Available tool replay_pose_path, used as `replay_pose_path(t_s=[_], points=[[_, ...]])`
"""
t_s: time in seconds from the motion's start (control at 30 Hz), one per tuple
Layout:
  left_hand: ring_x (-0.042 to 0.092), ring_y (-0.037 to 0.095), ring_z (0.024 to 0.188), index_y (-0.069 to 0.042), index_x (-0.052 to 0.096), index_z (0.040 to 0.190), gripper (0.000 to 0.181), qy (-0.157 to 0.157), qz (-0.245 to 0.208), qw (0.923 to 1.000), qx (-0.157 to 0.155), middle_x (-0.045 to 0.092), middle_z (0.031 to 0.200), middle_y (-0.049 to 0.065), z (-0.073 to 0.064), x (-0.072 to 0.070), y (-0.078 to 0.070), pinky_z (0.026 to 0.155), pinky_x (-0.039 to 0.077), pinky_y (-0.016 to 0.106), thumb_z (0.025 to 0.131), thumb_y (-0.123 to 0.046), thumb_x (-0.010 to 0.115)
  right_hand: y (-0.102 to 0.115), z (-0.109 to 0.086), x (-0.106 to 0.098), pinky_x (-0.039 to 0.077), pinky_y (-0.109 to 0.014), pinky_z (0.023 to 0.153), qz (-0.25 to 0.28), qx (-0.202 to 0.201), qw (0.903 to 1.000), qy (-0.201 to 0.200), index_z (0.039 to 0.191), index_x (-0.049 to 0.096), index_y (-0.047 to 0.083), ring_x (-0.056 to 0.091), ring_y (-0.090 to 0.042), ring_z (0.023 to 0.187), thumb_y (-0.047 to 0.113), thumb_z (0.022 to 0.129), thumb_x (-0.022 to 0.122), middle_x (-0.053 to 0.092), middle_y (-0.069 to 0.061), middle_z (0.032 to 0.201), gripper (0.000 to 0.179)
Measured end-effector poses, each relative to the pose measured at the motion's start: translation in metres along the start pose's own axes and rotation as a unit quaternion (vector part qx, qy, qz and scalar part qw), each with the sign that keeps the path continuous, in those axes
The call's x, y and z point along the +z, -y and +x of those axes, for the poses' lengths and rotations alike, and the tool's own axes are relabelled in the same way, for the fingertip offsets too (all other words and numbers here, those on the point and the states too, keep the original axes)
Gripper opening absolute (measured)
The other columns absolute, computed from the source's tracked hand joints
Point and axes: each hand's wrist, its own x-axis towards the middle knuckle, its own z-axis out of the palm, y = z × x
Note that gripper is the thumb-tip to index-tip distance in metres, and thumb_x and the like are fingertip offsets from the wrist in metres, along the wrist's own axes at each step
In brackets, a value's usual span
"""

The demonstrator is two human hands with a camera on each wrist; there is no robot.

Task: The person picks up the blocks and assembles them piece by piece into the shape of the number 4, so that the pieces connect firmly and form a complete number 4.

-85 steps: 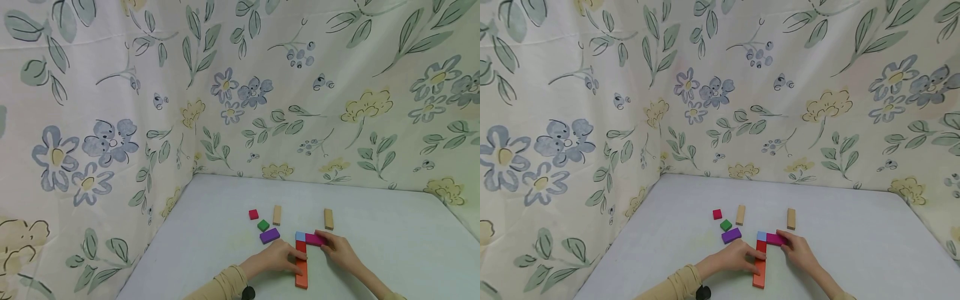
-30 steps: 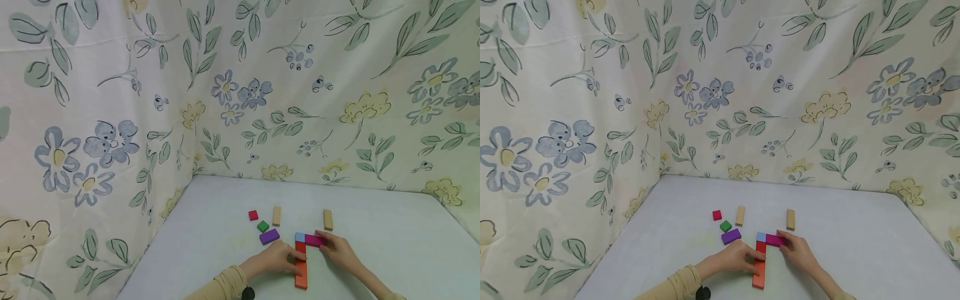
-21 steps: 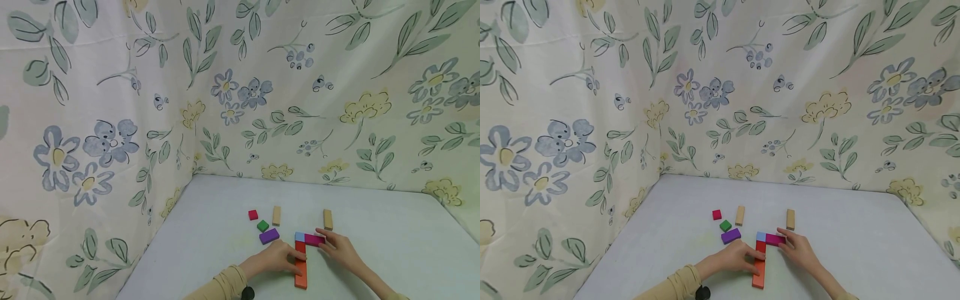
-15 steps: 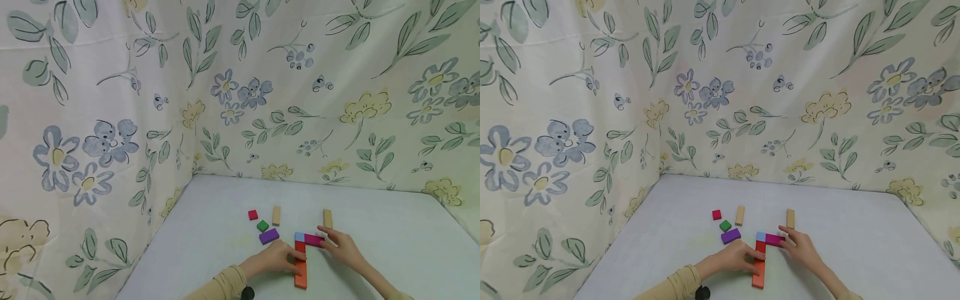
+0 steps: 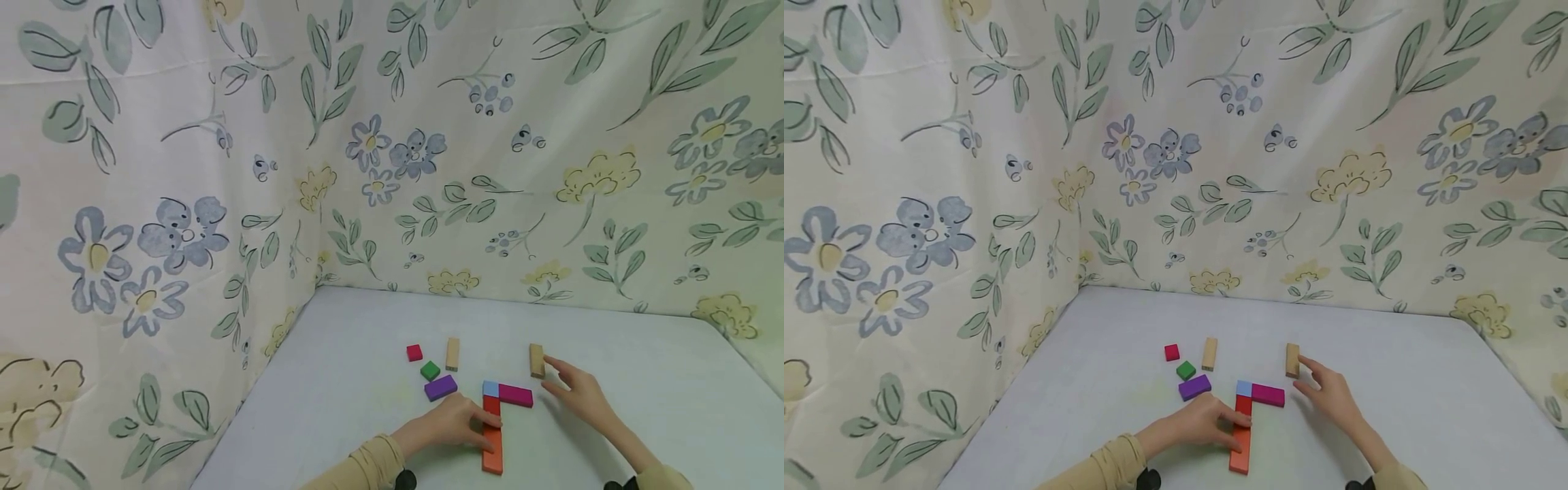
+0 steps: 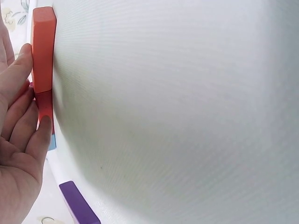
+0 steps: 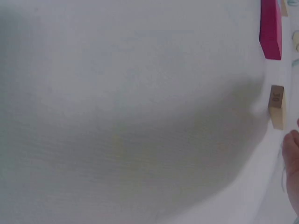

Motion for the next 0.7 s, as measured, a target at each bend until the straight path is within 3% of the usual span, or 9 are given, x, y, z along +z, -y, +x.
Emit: replay_pose_path(t_s=[0.3,0.7], points=[[0.037,-0.005,0.058,-0.027,0.065,0.122,0.04,0.005,-0.002,1.0,-0.007,0.071,0.106,-0.014,0.0,0.0,0.001,0.05,0.03,0.013,0.083,-0.033,0.072,-0.011,0.017,-0.006,0.052,-0.049,0.081,-0.026,0.017,0.9977,0.061,0.127,0.047,-0.017,0.053,-0.051,0.111,0.01,0.079,0.074,0.051,-0.038,0.126,0.062],[0.035,-0.006,0.059,-0.028,0.066,0.121,0.039,0.007,0.004,0.9999,-0.009,0.069,0.112,-0.016,0.0,0.0,0.0,0.05,0.03,0.012,0.083,-0.034,0.072,-0.016,0.032,-0.013,0.048,-0.058,0.086,-0.035,0.032,0.9906,0.128,0.131,0.039,-0.02,0.05,-0.057,0.11,0.013,0.078,0.075,0.044,-0.043,0.129,0.072]])
